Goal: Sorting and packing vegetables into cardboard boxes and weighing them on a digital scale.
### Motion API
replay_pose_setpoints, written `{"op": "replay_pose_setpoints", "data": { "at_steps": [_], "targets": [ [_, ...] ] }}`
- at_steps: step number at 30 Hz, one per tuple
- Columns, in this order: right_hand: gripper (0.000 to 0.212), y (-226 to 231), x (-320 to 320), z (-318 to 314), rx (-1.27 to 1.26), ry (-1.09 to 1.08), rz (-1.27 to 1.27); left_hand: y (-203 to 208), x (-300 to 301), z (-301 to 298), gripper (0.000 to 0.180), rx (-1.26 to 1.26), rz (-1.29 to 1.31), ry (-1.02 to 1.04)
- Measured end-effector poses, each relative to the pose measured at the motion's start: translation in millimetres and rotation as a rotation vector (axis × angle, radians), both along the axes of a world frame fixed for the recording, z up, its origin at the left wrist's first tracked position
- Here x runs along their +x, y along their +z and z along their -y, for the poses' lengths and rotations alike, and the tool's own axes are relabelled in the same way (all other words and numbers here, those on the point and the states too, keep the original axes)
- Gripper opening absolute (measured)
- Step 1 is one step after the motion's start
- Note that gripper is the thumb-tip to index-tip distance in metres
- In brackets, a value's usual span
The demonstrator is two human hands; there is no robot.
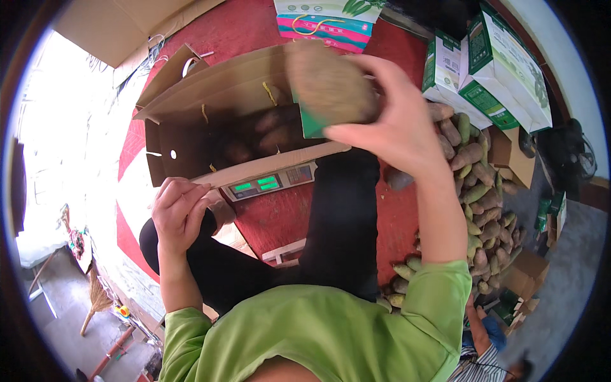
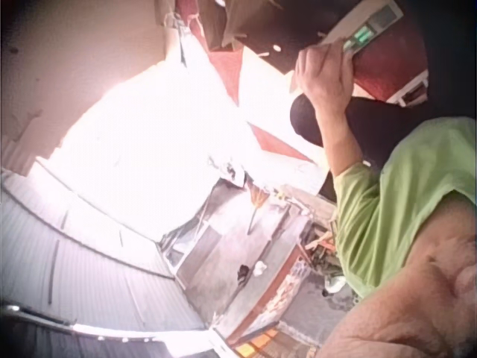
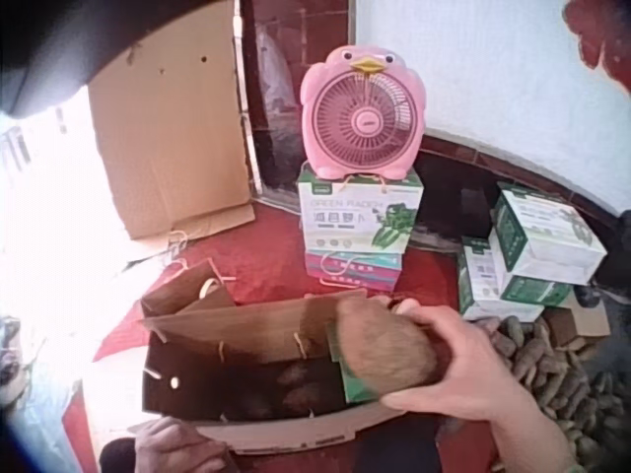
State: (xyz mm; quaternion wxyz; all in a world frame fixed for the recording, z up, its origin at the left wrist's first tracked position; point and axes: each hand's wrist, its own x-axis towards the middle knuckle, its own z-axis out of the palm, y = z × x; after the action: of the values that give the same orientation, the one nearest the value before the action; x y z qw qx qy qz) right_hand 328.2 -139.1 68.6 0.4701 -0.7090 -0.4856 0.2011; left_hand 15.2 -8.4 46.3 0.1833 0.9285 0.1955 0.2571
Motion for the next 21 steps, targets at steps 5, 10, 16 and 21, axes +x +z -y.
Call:
{"op": "replay_pose_setpoints", "data": {
  "at_steps": [5, 10, 16, 21],
  "targets": [
    [0.073, -4.0, -53.9, -65.9, -0.117, 0.217, 0.348, -0.3, -2.2, 0.0, 0.018, -0.032, 0.021, -0.002],
    [0.066, -34.7, -71.1, -97.1, -0.104, 0.223, 0.372, 0.0, -2.2, 0.0, 0.016, -0.062, 0.034, -0.009],
    [0.039, -31.0, -18.0, -25.1, 0.150, -0.115, -0.014, -0.5, 3.4, 0.6, 0.017, -0.032, 0.060, 0.033],
    [0.031, -157.9, 17.1, 112.8, -0.012, -0.501, -0.169, -1.0, 2.0, 6.6, 0.020, -0.008, 0.003, 0.069]
  ]
}}
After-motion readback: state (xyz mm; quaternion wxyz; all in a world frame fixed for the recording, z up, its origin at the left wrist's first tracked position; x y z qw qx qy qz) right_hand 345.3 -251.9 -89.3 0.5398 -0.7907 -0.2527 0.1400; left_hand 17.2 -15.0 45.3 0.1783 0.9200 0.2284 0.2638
